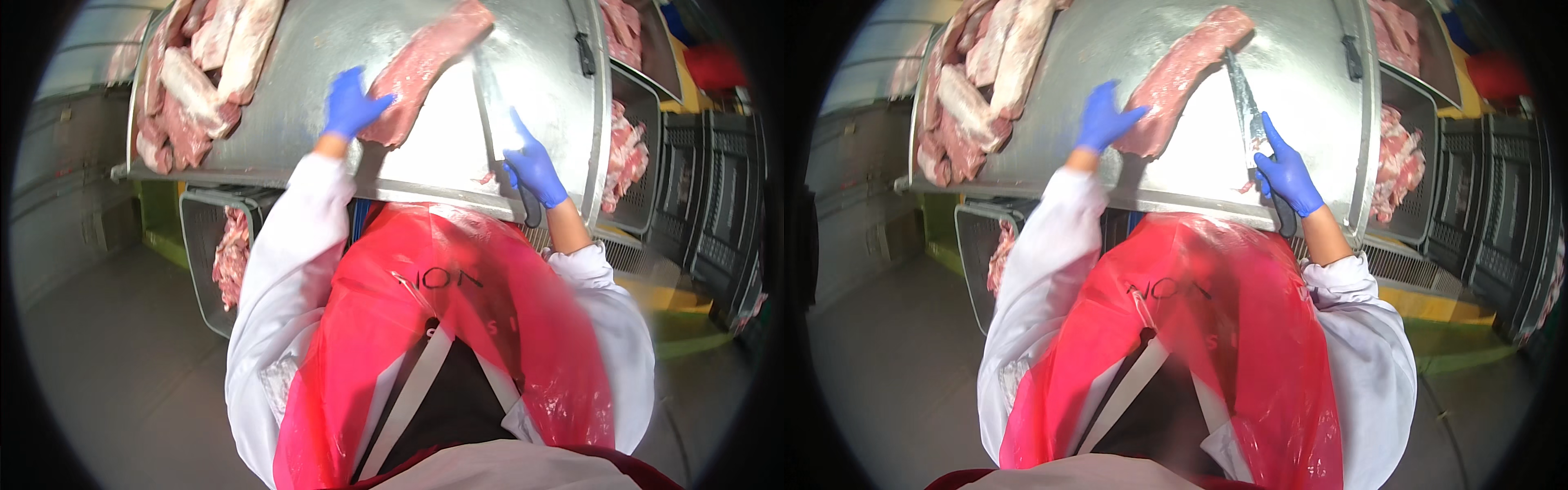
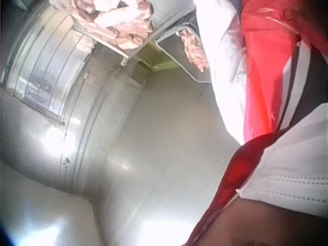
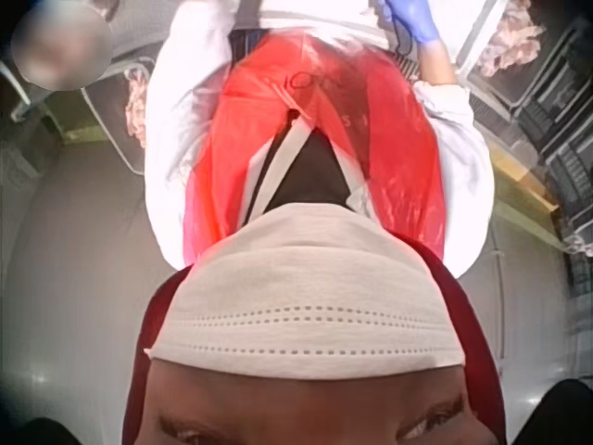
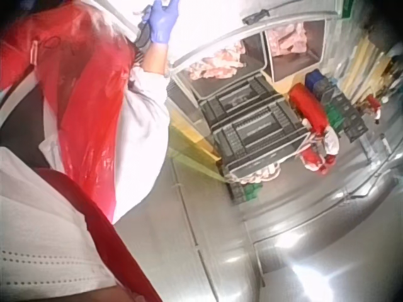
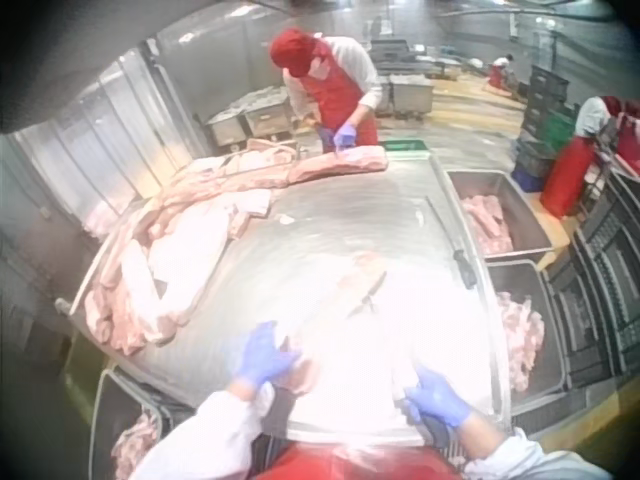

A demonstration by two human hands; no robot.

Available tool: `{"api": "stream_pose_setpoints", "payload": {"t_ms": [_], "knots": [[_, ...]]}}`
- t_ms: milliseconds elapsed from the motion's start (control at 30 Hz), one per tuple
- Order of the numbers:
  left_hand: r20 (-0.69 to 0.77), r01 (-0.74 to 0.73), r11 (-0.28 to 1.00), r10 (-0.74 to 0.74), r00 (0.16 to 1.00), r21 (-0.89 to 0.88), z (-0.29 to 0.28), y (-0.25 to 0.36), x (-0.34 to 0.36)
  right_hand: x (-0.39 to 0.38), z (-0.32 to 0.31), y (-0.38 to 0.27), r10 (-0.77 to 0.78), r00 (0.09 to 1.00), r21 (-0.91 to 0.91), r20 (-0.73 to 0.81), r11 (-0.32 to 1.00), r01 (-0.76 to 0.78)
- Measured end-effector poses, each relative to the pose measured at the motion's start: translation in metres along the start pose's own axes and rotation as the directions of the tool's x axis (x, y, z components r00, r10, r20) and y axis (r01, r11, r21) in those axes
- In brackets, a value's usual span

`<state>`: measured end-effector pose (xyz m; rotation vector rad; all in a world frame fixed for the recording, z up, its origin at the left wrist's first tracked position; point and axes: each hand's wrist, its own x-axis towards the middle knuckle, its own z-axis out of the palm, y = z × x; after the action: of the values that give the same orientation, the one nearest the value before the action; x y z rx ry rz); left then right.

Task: The person trims fat and connective tissue from large cuts of raw meat using a knife. They repeatedly lift the meat to inspect the underside, slice away excess material, and place the trimmed pieces into a nearby container. The process involves handling multiple large slabs of meat sequentially on a stainless steel table.

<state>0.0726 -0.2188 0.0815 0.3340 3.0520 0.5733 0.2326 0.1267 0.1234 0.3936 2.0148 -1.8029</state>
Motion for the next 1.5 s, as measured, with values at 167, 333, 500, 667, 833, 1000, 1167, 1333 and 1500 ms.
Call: {"api": "stream_pose_setpoints", "payload": {"t_ms": [167, 333, 500, 667, 833, 1000, 1167, 1333, 1500], "knots": [[0.239, 0.055, 0.993, -0.079, 0.968, 0.103, 0.092, 0.080, 0.126, -0.053, -0.013, -0.004, 0.025, 0.993, -0.016, -0.112, 0.999, -0.027], [0.699, 0.472, 0.788, -0.075, 0.711, -0.396, 0.085, 0.073, 0.163, -0.120, -0.033, 0.046, 0.047, 0.936, 0.088, -0.348, 0.996, -0.017], [0.675, 0.794, 0.045, 0.556, 0.485, -0.607, 0.043, 0.049, 0.151, -0.165, -0.039, 0.087, 0.215, 0.855, 0.327, -0.472, 0.943, -0.057], [0.642, 0.322, 0.873, -0.014, 0.766, -0.366, 0.029, 0.025, 0.141, -0.157, -0.050, 0.091, 0.125, 0.867, 0.327, -0.483, 0.944, 0.046], [0.447, -0.391, 0.852, 0.215, 0.868, 0.350, 0.046, 0.067, 0.046, -0.122, -0.057, 0.072, 0.139, 0.855, 0.292, -0.499, 0.956, 0.015], [0.550, -0.338, 0.865, 0.087, 0.830, 0.372, 0.039, 0.068, 0.073, -0.100, -0.069, 0.072, 0.058, 0.891, 0.232, -0.451, 0.971, 0.054], [0.258, -0.513, 0.839, 0.463, 0.848, 0.183, 0.076, 0.112, 0.072, -0.084, -0.072, 0.083, 0.085, 0.876, 0.171, -0.475, 0.985, -0.002], [0.282, -0.159, 0.978, 0.191, 0.940, -0.134, 0.056, -0.052, 0.118, -0.106, -0.080, 0.095, 0.042, 0.892, 0.284, -0.449, 0.954, 0.098], [0.336, 0.075, 0.997, -0.071, 0.939, -0.001, -0.004, -0.140, 0.091, -0.099, -0.081, 0.115, 0.020, 0.858, 0.180, -0.514, 0.980, 0.084]]}}
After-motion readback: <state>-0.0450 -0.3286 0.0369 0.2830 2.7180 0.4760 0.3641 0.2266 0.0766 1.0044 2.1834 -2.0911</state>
